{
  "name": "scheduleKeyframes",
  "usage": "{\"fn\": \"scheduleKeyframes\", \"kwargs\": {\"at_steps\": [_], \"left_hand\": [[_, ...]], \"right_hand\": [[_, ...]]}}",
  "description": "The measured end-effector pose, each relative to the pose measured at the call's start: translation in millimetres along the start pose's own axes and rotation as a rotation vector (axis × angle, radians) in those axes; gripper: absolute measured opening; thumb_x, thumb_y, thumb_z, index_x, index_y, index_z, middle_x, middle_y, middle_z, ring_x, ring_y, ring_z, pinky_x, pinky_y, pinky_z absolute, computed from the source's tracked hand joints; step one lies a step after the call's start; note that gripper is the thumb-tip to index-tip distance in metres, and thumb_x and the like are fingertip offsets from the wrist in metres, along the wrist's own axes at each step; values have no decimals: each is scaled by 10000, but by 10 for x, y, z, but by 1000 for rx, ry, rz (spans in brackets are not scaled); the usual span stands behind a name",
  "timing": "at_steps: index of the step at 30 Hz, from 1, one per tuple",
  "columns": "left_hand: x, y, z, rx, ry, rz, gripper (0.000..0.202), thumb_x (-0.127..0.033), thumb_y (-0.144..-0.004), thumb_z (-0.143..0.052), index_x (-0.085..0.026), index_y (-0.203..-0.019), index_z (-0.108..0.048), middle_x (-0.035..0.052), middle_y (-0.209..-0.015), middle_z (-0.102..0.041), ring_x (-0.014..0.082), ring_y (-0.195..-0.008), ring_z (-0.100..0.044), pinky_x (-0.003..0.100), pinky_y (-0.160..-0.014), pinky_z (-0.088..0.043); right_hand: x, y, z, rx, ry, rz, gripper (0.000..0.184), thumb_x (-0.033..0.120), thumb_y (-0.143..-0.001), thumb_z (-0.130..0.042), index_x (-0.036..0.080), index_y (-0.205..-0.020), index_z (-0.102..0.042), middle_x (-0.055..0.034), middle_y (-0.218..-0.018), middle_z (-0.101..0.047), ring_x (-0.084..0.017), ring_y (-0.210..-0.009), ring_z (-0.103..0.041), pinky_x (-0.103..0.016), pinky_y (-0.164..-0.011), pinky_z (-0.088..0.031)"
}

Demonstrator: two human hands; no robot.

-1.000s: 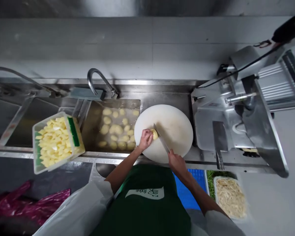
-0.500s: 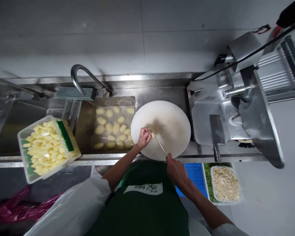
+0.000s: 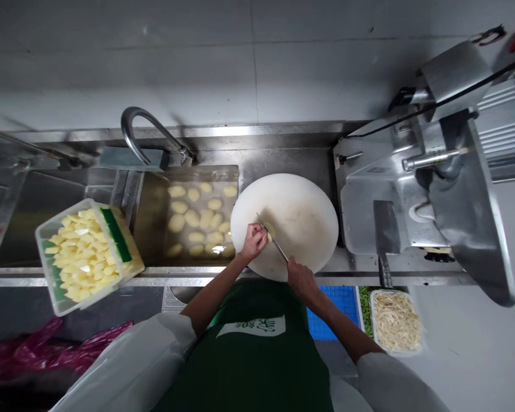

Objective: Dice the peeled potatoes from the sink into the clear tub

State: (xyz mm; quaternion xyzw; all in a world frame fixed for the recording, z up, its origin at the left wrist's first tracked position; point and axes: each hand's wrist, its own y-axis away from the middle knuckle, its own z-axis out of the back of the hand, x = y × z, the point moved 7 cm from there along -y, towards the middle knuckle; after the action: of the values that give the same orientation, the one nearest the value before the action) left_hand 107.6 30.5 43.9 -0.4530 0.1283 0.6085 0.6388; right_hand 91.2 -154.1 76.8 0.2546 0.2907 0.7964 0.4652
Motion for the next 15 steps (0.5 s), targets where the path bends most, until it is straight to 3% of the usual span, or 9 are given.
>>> {"fn": "scheduleKeyframes", "kwargs": {"at_steps": [4, 6, 9, 11, 15], "left_hand": [[-37, -7, 150, -20, -61, 37, 177, -292, -953, -546, -196, -1069, -640, 115, -1046, -526, 235, -1037, -521, 422, -894, -484], [-143, -103, 251, 38, -104, -42, 264, -364, -903, -636, -213, -1120, -641, 136, -1146, -551, 287, -1147, -507, 498, -982, -427], [-359, -332, 201, 381, -140, -277, 369, -420, -811, -751, -273, -1135, -654, 107, -1194, -603, 357, -1286, -442, 610, -1095, -264], [-436, -469, 82, 638, -162, -408, 314, -372, -790, -778, -287, -1072, -670, 72, -1114, -643, 348, -1276, -465, 612, -1122, -217], [-390, -653, -219, 980, -185, -557, 168, -289, -738, -806, -242, -831, -674, 39, -879, -652, 272, -984, -599, 469, -1040, -367]], "right_hand": [[4, 8, -80, 32, 7, -7, 274, 167, -1004, -302, 97, -1216, -462, -180, -945, -706, -269, -928, -706, -315, -744, -464], [8, 17, -95, 25, 12, -4, 310, 151, -992, -311, 86, -1264, -444, -190, -965, -708, -273, -945, -704, -322, -761, -477], [27, 39, -56, -33, -3, 45, 358, 99, -973, -295, 62, -1299, -439, -197, -964, -710, -267, -941, -710, -323, -772, -494], [40, 59, -6, -77, -18, 85, 382, 65, -958, -283, 55, -1299, -456, -195, -958, -711, -268, -931, -715, -329, -772, -509], [52, 87, 56, -96, -29, 99, 436, 37, -926, -331, 37, -1347, -441, -208, -975, -709, -288, -950, -714, -356, -791, -532]]}}
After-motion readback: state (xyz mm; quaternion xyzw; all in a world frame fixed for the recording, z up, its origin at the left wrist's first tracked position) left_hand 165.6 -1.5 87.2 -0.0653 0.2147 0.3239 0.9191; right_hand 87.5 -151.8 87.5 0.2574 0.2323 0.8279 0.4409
